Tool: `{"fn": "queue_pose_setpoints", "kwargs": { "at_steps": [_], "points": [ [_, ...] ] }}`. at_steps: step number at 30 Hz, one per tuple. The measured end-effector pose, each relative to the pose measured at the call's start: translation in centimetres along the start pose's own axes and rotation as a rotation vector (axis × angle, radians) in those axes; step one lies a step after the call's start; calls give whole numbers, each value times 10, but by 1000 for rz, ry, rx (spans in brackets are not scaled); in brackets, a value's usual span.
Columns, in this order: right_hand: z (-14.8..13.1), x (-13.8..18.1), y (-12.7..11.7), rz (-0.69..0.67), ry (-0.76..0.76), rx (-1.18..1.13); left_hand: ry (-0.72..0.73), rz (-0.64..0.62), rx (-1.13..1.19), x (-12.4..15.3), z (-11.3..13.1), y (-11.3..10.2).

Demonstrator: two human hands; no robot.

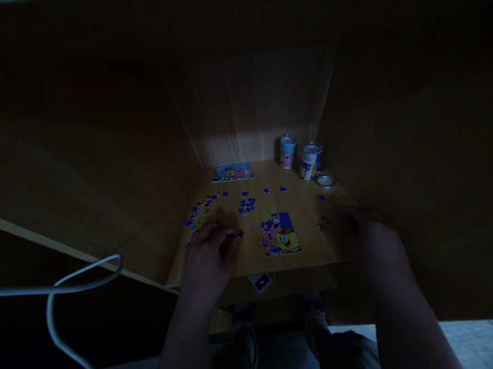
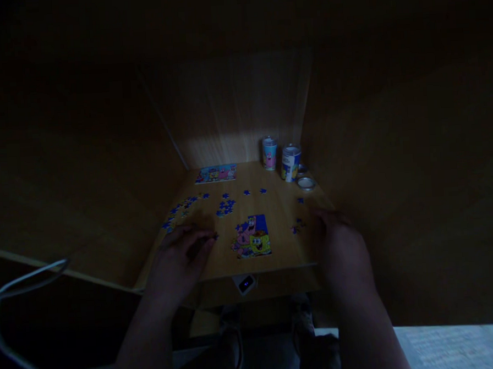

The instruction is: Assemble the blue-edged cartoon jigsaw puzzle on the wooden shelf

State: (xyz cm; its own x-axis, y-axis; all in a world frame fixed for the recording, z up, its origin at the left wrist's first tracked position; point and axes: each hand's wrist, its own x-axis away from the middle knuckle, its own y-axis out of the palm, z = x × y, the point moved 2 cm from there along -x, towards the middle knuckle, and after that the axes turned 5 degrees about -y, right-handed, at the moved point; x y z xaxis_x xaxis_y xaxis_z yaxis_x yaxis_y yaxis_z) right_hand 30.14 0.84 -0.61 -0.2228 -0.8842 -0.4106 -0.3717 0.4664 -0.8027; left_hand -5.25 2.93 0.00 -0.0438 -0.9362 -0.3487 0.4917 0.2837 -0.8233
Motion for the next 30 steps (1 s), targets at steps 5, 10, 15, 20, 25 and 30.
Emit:
{"fn": "queue_pose_setpoints", "kwargs": {
  "at_steps": [5, 10, 15, 20, 25, 30],
  "points": [
    [0, 3, 0, -169, 24, 87, 5, 11, 0, 0, 0, -1],
    [-7, 2, 0, -185, -23, 45, 21, 3, 0, 0, -1, 0],
    [-16, 3, 1, -166, -61, 30, 10, -1, 8, -1, 2, -2],
    [-19, 4, 4, -134, -109, 6, 0, 1, -4, -1, 2, -2],
    [-16, 4, 2, -120, -121, 13, -5, -9, 3, -1, 3, -2],
    [-12, 7, 2, -123, -53, 101, 15, 0, 10, -1, 2, -3]
  ]
}}
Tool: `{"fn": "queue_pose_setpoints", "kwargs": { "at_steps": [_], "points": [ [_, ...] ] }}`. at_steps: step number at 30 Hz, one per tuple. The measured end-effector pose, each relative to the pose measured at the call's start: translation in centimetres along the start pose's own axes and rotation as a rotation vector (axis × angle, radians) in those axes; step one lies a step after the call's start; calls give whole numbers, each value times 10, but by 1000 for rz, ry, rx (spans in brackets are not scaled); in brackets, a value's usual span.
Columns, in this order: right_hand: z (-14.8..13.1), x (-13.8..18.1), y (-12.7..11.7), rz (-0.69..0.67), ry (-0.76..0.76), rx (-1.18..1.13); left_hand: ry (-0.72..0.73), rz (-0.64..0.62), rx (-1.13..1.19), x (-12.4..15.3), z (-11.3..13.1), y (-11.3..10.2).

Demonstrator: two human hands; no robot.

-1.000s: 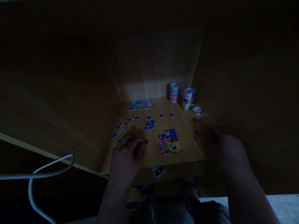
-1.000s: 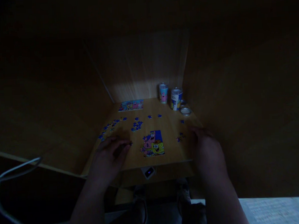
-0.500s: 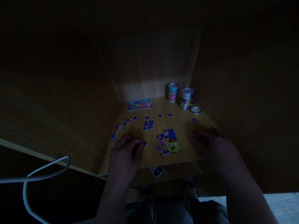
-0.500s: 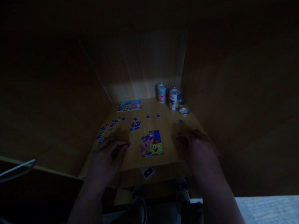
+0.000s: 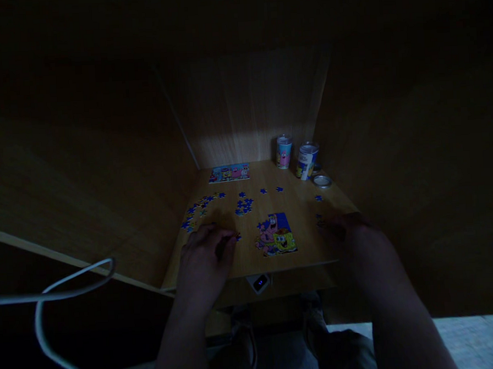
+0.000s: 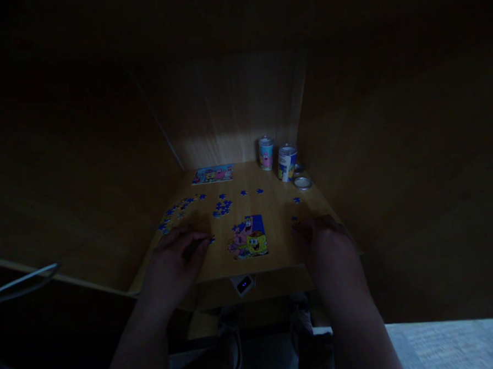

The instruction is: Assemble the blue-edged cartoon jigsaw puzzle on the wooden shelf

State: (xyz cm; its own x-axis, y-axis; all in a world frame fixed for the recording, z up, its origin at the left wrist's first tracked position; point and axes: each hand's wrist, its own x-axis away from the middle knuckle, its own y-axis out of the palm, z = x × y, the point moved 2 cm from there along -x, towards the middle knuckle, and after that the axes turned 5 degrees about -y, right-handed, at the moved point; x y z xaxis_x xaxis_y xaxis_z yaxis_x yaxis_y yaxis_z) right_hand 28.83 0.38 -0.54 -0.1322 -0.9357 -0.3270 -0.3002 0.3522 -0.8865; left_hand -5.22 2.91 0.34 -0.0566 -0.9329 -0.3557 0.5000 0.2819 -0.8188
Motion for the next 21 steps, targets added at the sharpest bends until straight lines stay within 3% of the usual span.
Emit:
{"fn": "queue_pose_setpoints", "kwargs": {
  "at_steps": [21],
  "points": [
    [-6, -6, 7, 29, -27, 0, -4, -15, 11, -2, 1, -1]
  ]
}}
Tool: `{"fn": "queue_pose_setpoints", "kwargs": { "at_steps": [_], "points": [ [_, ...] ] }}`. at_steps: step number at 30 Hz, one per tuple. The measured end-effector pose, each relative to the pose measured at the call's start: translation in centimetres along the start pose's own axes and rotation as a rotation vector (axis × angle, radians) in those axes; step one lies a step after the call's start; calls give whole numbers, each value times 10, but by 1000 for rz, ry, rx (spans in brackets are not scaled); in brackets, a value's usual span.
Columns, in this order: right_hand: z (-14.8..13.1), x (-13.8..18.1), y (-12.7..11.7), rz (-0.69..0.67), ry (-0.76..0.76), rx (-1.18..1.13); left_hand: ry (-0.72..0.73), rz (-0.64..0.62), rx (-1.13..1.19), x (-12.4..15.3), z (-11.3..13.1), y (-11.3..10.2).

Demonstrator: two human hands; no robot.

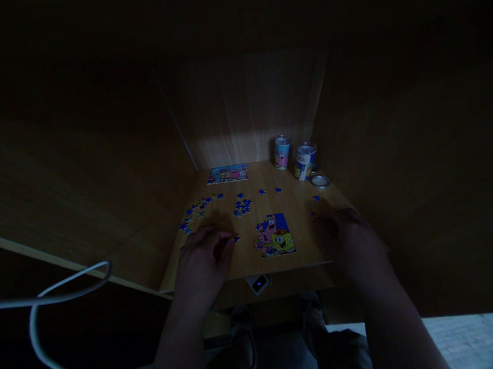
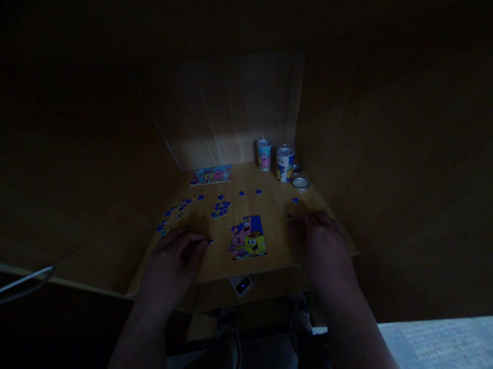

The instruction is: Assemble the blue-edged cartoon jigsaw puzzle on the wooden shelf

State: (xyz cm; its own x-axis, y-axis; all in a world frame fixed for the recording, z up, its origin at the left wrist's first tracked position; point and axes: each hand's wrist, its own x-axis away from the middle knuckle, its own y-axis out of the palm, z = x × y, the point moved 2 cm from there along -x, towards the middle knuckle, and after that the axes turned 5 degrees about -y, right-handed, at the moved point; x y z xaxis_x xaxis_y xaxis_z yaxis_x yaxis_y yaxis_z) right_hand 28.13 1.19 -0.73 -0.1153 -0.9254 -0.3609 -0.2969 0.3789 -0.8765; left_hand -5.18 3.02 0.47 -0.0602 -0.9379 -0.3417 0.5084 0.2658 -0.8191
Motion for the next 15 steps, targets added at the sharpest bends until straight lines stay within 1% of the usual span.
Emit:
{"fn": "queue_pose_setpoints", "kwargs": {
  "at_steps": [4, 7, 10, 12, 15],
  "points": [
    [-1, -1, 0, 39, -5, -31, -17, 3, 57, 0, -5, -1],
    [-4, 0, 2, 117, -18, -86, -75, 49, 130, 2, -16, -8],
    [-8, 0, 6, 172, -38, -161, -121, 96, 128, 6, -28, -18],
    [-11, 0, 9, 192, -53, -171, -129, 95, 115, 8, -32, -22],
    [-15, 1, 12, 216, -46, -133, -112, 64, 115, 8, -29, -21]
  ]
}}
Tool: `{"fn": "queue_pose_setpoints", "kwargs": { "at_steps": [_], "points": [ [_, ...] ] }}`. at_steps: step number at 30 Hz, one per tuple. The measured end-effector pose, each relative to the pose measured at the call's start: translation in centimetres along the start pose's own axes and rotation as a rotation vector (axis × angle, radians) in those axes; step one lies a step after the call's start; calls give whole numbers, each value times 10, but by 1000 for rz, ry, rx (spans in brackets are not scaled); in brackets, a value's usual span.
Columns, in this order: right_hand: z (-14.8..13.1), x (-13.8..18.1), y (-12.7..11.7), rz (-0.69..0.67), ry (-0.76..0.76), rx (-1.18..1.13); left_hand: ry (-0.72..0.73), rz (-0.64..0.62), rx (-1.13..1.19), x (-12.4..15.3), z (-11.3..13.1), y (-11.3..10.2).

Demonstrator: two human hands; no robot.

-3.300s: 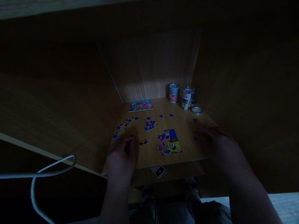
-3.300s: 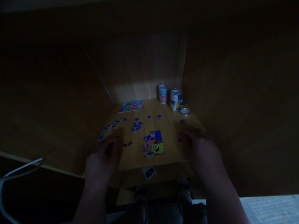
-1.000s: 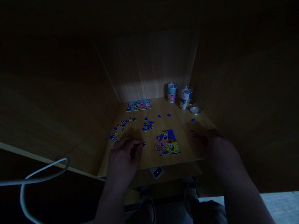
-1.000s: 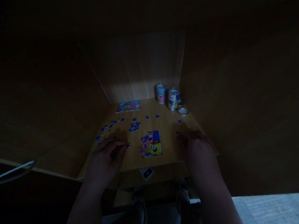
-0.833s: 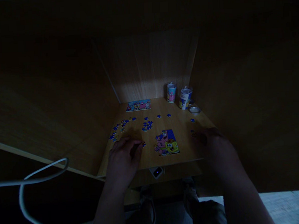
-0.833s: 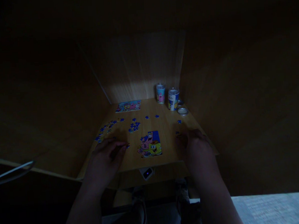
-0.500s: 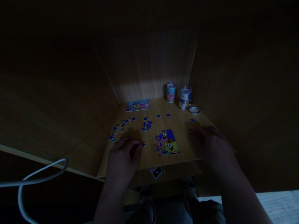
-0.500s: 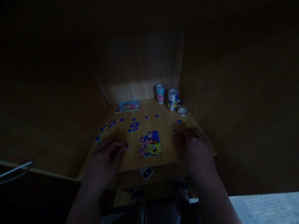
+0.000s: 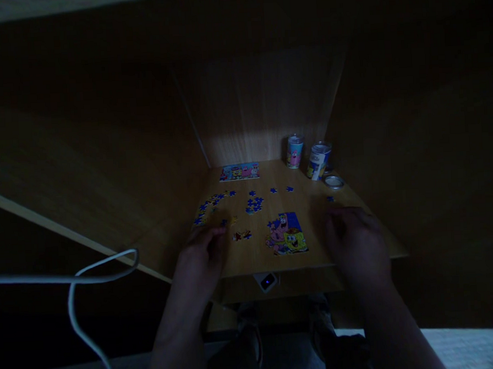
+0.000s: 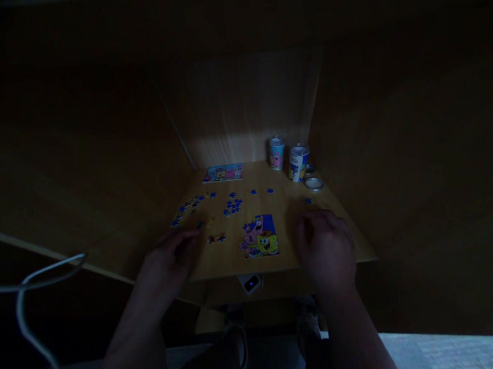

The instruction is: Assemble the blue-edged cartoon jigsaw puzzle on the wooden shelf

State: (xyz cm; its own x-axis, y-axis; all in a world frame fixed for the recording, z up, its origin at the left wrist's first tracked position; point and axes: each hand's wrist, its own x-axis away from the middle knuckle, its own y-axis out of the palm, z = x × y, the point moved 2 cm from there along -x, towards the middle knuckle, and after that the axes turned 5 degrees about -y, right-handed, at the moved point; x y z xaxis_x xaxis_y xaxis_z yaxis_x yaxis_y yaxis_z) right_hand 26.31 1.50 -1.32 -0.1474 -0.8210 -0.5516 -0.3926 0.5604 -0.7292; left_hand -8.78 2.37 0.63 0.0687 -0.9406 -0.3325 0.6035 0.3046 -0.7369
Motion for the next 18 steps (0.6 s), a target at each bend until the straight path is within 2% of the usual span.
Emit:
{"fn": "queue_pose_setpoints", "kwargs": {
  "at_steps": [7, 11, 18],
  "points": [
    [-2, 3, 2, -18, 39, 57, 70, -57, -48, 1, 14, 17],
    [-2, 3, 3, -26, 31, 74, 61, -43, -49, 2, 13, 17],
    [-3, 3, 3, -33, 33, 85, 187, -123, -67, 4, 9, 16]
  ]
}}
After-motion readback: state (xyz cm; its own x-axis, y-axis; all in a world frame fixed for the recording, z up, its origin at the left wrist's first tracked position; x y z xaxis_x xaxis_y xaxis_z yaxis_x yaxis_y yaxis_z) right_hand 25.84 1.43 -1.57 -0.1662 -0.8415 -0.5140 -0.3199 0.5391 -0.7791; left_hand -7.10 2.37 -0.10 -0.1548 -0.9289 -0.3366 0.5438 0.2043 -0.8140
